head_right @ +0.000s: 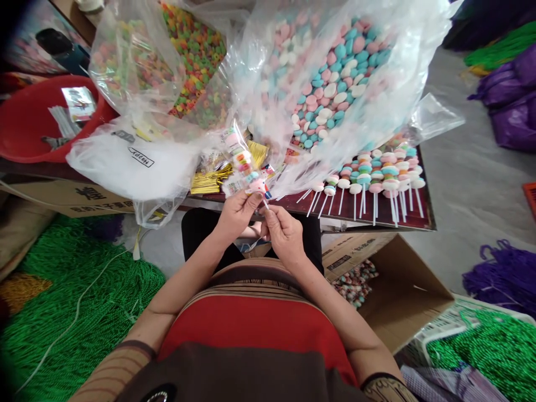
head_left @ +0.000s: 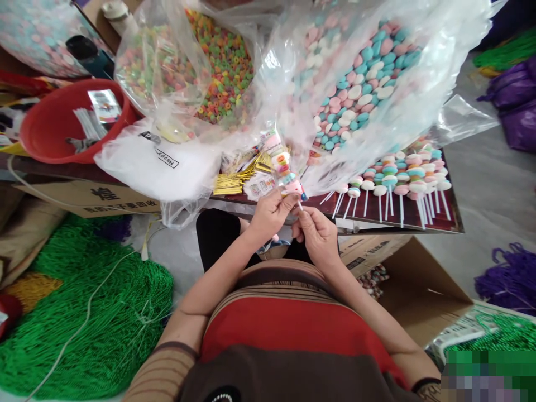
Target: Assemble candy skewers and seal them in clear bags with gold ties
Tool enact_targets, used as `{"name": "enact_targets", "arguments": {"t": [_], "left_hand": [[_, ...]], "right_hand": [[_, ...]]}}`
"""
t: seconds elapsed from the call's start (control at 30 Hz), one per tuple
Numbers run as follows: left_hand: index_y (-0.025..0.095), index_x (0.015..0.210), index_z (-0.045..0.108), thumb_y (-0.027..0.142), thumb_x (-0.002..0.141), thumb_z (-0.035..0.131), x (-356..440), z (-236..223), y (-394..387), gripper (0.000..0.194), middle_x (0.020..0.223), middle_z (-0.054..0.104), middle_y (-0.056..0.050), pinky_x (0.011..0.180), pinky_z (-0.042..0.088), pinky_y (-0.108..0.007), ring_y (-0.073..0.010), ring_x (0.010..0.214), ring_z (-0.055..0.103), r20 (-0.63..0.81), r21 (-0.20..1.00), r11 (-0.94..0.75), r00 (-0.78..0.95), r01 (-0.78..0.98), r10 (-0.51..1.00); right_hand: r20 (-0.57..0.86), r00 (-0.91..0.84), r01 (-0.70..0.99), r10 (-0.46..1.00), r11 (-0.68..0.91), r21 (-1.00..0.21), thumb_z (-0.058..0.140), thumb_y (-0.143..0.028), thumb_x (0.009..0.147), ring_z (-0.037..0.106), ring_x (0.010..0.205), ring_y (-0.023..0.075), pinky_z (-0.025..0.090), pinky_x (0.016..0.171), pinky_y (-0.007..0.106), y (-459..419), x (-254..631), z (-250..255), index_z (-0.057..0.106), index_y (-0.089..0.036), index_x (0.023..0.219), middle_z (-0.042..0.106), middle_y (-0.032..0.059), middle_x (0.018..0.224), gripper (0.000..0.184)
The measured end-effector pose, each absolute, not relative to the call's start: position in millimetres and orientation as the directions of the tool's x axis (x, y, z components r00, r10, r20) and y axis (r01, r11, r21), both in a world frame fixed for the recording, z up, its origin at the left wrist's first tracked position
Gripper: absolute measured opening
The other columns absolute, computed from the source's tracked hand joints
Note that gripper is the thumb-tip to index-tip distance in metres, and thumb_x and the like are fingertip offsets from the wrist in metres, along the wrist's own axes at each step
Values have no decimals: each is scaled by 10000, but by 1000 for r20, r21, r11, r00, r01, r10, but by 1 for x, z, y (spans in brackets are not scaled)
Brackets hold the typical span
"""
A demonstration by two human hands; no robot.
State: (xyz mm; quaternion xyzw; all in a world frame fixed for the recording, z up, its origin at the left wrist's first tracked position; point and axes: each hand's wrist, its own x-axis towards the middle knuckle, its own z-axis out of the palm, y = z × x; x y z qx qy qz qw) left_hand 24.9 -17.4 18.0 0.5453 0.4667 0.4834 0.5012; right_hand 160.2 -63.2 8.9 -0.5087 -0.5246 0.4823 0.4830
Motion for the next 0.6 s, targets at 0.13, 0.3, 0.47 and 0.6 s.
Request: {"name": "enact_targets", "arguments": {"t": [0.13, 0.3, 0.47, 0.6], "left_hand": [[228, 642, 606, 750, 849, 595, 19, 15, -15, 562, 646, 571, -28, 718, 391, -333, -183, 678, 494, 187, 952, -194, 55, 235, 981], [231, 682, 604, 783, 837, 570, 25, 10, -18, 574, 688, 592, -38, 713, 387, -340, -193, 682, 503, 176, 945, -193, 86, 265, 981], [220, 680, 614, 743, 876, 559, 23, 11, -19, 561, 605, 551, -4, 648, 381, -308, -158, 609, 494, 139, 969, -168, 166, 179, 976], [190, 681, 633, 726, 824, 651, 16, 14, -20, 555, 588, 561, 17, 601, 401, -273, -129, 587, 506, -26, 992, 0, 205, 125, 979]], "right_hand": [[112, 31, 222, 993, 102, -970, 488, -549, 1022, 531, 487, 121, 451, 521, 265, -62, 163, 3, 659, -234, 1101, 615, -39, 612, 368], [167, 61, 332, 984, 138, -933, 467, -533, 1033, 552, 501, 148, 469, 554, 300, -58, 165, -3, 661, -244, 1063, 589, -34, 584, 349], [89, -49, 236, 995, 98, -967, 495, -508, 1023, 528, 480, 131, 472, 526, 285, -54, 170, 0, 614, -239, 1374, 637, -30, 635, 457], [92, -115, 229, 989, 116, -966, 478, -479, 1030, 507, 469, 103, 475, 534, 258, -53, 171, 1, 669, -233, 1353, 621, -43, 612, 449]]}}
